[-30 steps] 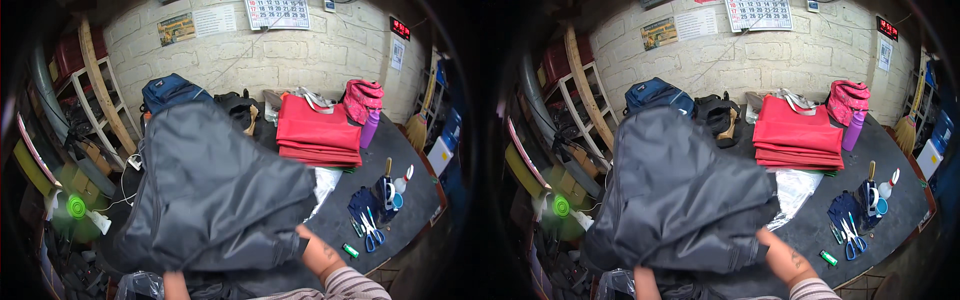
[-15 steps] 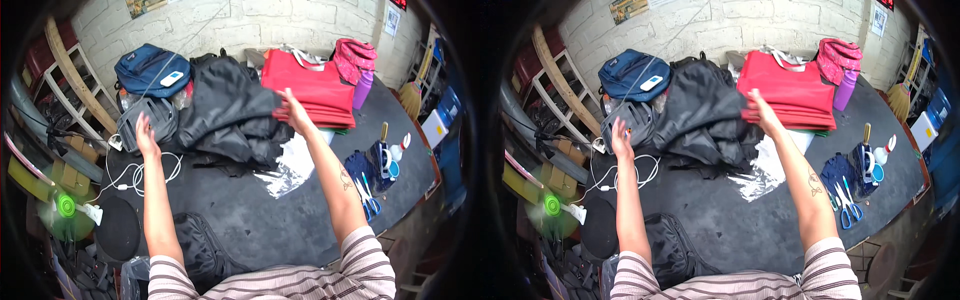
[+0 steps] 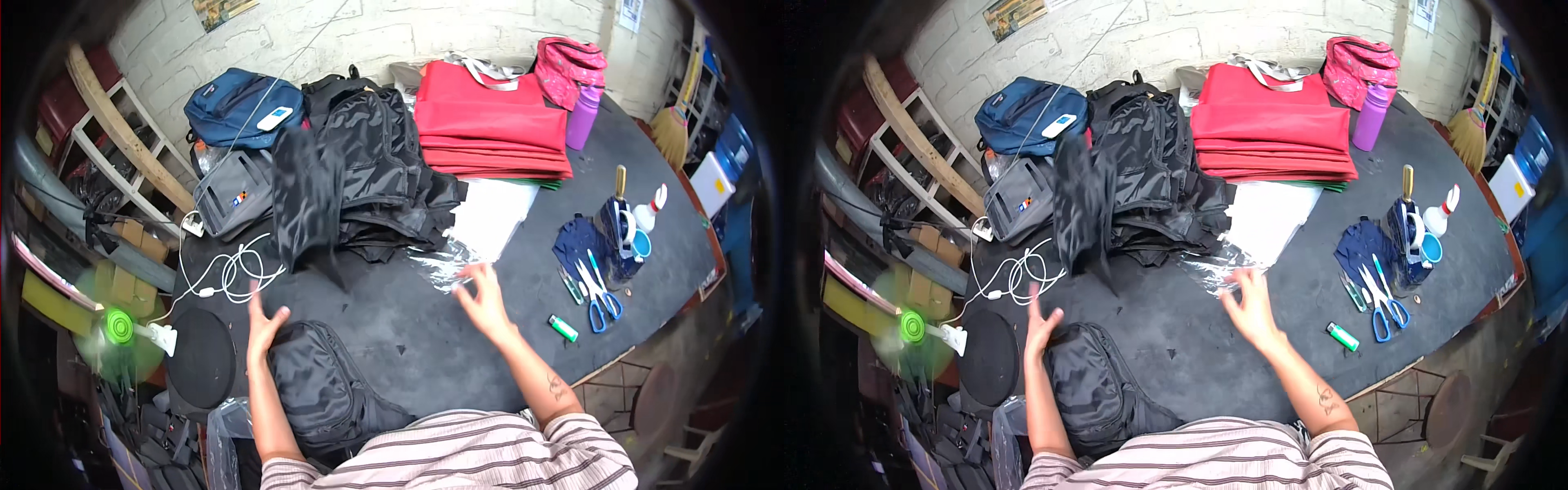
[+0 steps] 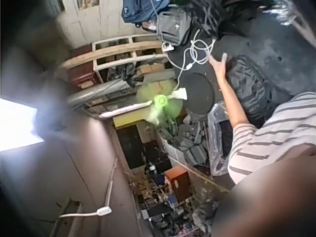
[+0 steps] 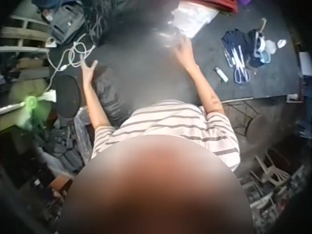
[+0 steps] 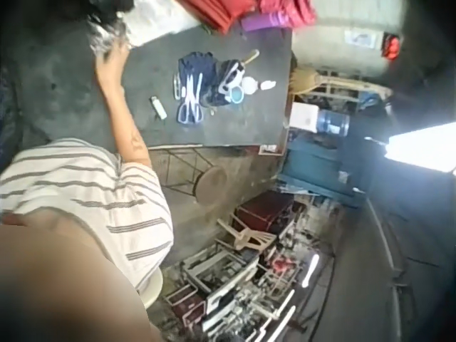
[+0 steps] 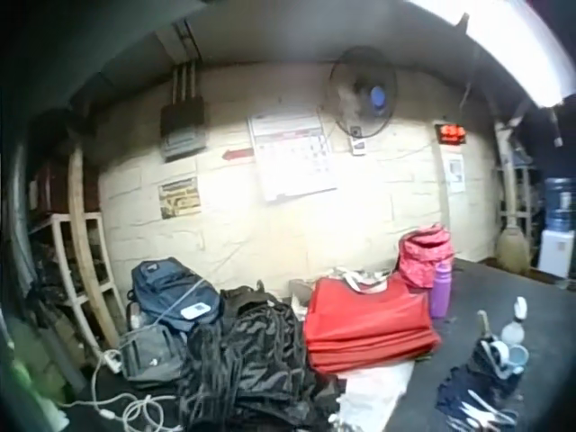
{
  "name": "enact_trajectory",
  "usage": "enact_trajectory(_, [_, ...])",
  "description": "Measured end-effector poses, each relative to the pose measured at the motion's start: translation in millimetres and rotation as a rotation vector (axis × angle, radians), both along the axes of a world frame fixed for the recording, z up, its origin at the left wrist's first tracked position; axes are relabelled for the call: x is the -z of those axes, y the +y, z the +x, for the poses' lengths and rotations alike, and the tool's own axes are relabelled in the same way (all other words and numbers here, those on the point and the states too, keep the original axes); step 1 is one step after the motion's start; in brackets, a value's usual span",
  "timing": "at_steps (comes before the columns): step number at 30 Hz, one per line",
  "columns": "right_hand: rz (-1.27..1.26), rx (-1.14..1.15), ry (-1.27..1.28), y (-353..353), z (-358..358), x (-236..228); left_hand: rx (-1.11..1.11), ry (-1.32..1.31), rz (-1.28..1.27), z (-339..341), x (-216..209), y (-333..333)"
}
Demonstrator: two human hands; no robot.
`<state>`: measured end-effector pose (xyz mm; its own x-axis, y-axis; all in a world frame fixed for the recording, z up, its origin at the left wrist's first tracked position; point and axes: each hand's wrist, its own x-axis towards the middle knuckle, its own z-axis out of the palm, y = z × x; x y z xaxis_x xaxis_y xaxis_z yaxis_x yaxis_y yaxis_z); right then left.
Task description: Trim excess material from black fabric components and inspect the pieces for quality.
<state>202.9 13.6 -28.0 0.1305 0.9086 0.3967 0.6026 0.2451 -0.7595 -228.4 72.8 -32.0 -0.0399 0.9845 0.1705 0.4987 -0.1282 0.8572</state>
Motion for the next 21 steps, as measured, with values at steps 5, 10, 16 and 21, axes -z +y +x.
enact_trajectory(5, [-0.115, -0.109, 0.034, -50.9, -15.8, 13.5, 0.056, 0.54, 0.108, 91.0, -58.2, 55.2])
enact_trajectory(10, [-0.06, -0.038, -0.067, -77.7, -22.2, 16.5, -0.015, 0.372, -0.059, 154.3, -39.6, 88.4])
enact_trajectory(16, [-0.135, -0.03, -0.095, -97.2, -4.7, 30.2, -0.404, 0.803, -0.107, 198.3, -61.8, 108.6])
enact_trajectory(21, [-0.009, 0.011, -0.154, -86.4, -10.2, 44.8, -0.36, 0.855, 0.049, 170.3, -87.0, 135.8])
